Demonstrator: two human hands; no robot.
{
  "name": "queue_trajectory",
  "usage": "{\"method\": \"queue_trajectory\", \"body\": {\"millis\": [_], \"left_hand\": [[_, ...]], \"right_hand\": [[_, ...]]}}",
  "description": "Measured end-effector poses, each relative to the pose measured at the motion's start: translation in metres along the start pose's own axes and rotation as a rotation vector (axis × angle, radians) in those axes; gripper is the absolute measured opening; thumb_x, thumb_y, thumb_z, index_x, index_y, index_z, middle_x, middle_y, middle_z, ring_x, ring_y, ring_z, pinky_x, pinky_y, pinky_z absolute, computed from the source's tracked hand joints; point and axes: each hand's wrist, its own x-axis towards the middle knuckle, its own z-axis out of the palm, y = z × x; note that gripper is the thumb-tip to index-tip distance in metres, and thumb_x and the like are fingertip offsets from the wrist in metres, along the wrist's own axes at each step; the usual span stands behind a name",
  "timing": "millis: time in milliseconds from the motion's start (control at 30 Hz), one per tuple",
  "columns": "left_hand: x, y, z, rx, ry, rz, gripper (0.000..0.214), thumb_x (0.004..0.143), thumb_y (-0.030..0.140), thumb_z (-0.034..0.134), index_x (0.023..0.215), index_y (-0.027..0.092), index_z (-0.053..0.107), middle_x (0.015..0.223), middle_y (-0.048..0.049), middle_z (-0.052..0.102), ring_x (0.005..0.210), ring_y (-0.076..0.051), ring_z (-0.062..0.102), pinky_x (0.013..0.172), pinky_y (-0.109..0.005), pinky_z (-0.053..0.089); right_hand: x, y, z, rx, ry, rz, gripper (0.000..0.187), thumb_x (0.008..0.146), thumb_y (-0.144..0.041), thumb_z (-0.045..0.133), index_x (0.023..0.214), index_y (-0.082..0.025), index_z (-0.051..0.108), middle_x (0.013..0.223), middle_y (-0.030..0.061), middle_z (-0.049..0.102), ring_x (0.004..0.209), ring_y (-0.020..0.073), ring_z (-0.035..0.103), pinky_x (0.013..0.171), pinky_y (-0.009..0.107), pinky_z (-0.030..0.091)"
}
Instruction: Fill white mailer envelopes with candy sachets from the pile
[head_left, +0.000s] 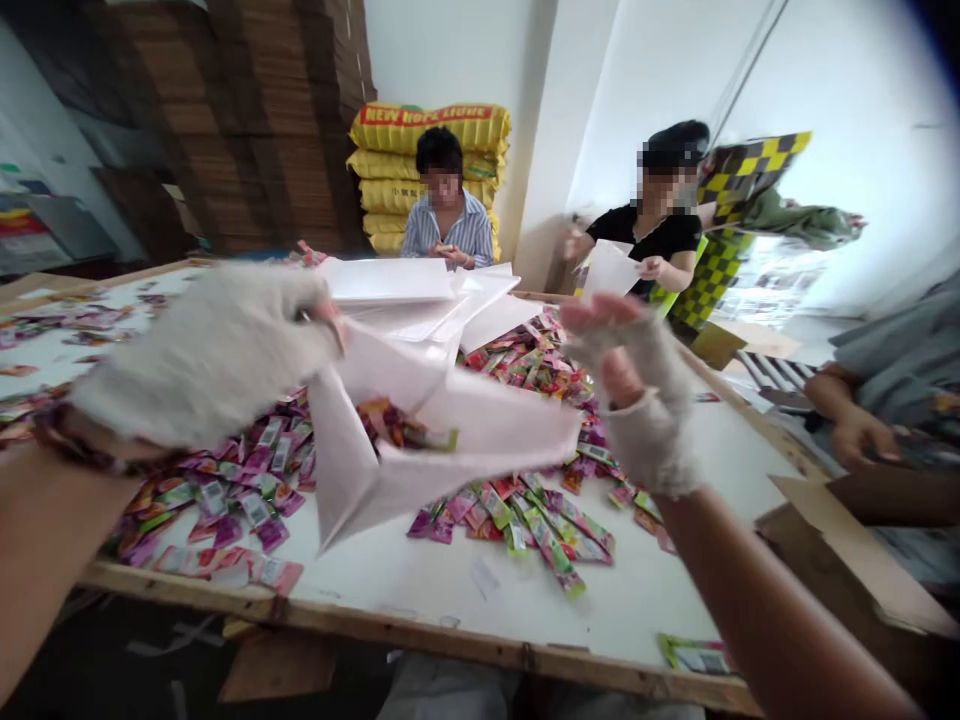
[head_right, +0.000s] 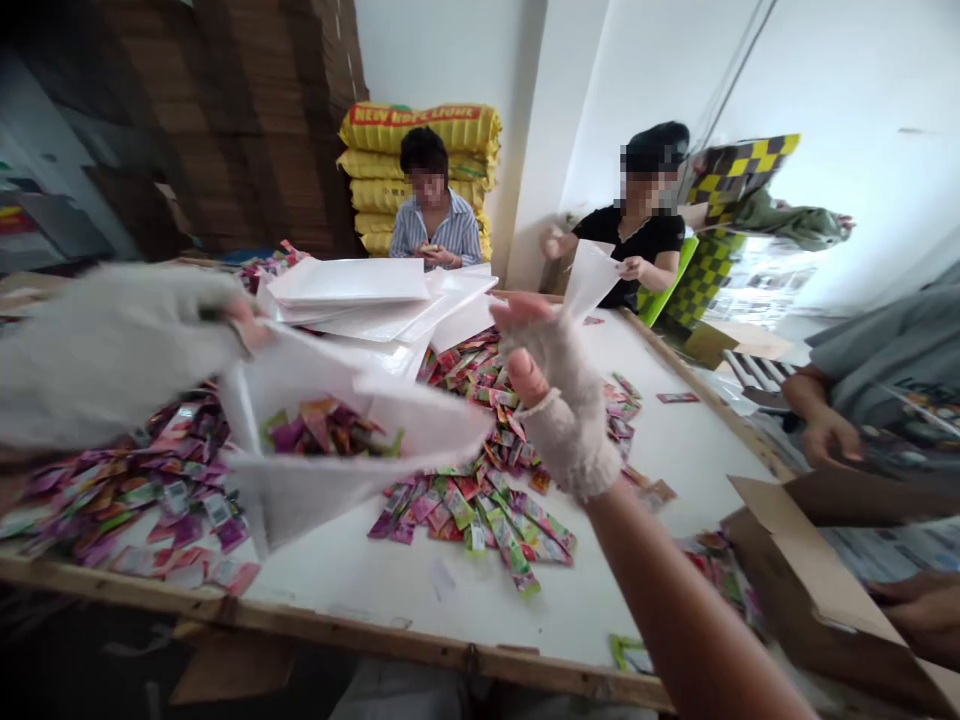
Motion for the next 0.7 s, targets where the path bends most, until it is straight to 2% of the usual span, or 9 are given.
{"method": "queue_trajectory", "body": {"millis": [67,133,200,233,300,367,467,567,700], "left_hand": [[-0.027,-0.001,0.035,-0.013,-0.068,0.093,0.022,0.074,0.026,0.045,0.079,0.013,0.063,0.066,0.0039,0.053,0.067,-0.01,0.054,0.081,-0.032,0.046],[-0.055,-0.001,0.072,-0.12,-0.184,0.179,0.024,0.074,0.021,0.045,0.091,0.019,0.063,0.084,-0.0019,0.062,0.079,-0.017,0.059,0.084,-0.033,0.048],[-0.079,0.004,0.096,-0.202,-0.329,0.27,0.028,0.074,0.018,0.048,0.094,0.026,0.065,0.11,-0.0044,0.064,0.098,-0.02,0.06,0.093,-0.034,0.047],[-0.088,0.009,0.101,-0.213,-0.389,0.313,0.027,0.074,0.016,0.049,0.092,0.027,0.066,0.12,-0.0038,0.062,0.106,-0.022,0.058,0.098,-0.035,0.044],[-0.095,0.023,0.102,-0.171,-0.477,0.376,0.023,0.074,0.013,0.053,0.084,0.027,0.068,0.131,-0.0033,0.059,0.115,-0.026,0.054,0.105,-0.039,0.038],[-0.092,0.044,0.098,-0.111,-0.532,0.404,0.02,0.072,0.01,0.056,0.08,0.024,0.068,0.129,-0.0086,0.06,0.114,-0.03,0.054,0.105,-0.046,0.035],[-0.08,0.079,0.105,-0.018,-0.607,0.438,0.022,0.069,0.006,0.058,0.084,0.016,0.07,0.112,-0.019,0.065,0.101,-0.034,0.059,0.093,-0.048,0.042],[-0.07,0.108,0.122,0.178,-0.713,0.53,0.026,0.069,0.007,0.061,0.093,0.009,0.071,0.099,-0.0234,0.065,0.093,-0.035,0.063,0.081,-0.047,0.048],[-0.055,0.122,0.129,0.455,-0.977,0.691,0.04,0.059,0.01,0.075,0.099,0.004,0.072,0.099,-0.0252,0.068,0.086,-0.039,0.067,0.071,-0.049,0.054]], "right_hand": [[-0.058,0.038,0.015,-0.173,-0.073,0.261,0.073,0.088,-0.039,0.055,0.151,-0.024,0.022,0.147,0.0131,0.04,0.138,0.0286,0.039,0.112,0.05,0.036],[-0.112,0.074,0.038,-0.489,-0.296,0.481,0.106,0.069,-0.043,0.073,0.154,-0.016,0.017,0.156,0.0217,0.022,0.145,0.0398,0.019,0.114,0.059,0.025],[-0.146,0.102,0.062,-0.729,-0.537,0.636,0.112,0.06,-0.046,0.077,0.154,-0.019,0.023,0.159,0.0218,0.013,0.145,0.0473,0.007,0.112,0.068,0.01],[-0.151,0.113,0.073,-0.816,-0.593,0.675,0.113,0.059,-0.047,0.077,0.154,-0.022,0.022,0.161,0.0206,0.008,0.145,0.0478,0.003,0.111,0.069,0.007],[-0.142,0.13,0.087,-0.931,-0.619,0.732,0.114,0.061,-0.046,0.077,0.155,-0.028,0.015,0.162,0.0183,-0.002,0.145,0.0479,0.001,0.108,0.071,0.009],[-0.119,0.143,0.093,-0.971,-0.587,0.769,0.11,0.064,-0.043,0.075,0.155,-0.033,0.014,0.162,0.0175,-0.003,0.143,0.0476,0.011,0.103,0.067,0.024],[-0.091,0.157,0.089,-0.979,-0.574,0.74,0.079,0.072,-0.037,0.069,0.145,-0.034,0.038,0.155,0.0166,0.022,0.13,0.0412,0.038,0.092,0.051,0.043],[-0.088,0.164,0.077,-0.91,-0.582,0.656,0.052,0.078,-0.032,0.064,0.129,-0.027,0.055,0.137,0.0149,0.047,0.115,0.0319,0.05,0.088,0.04,0.045],[-0.099,0.17,0.047,-0.52,-0.371,0.665,0.038,0.071,-0.024,0.067,0.109,-0.019,0.065,0.11,0.0089,0.062,0.1,0.0233,0.057,0.09,0.033,0.045]]}}
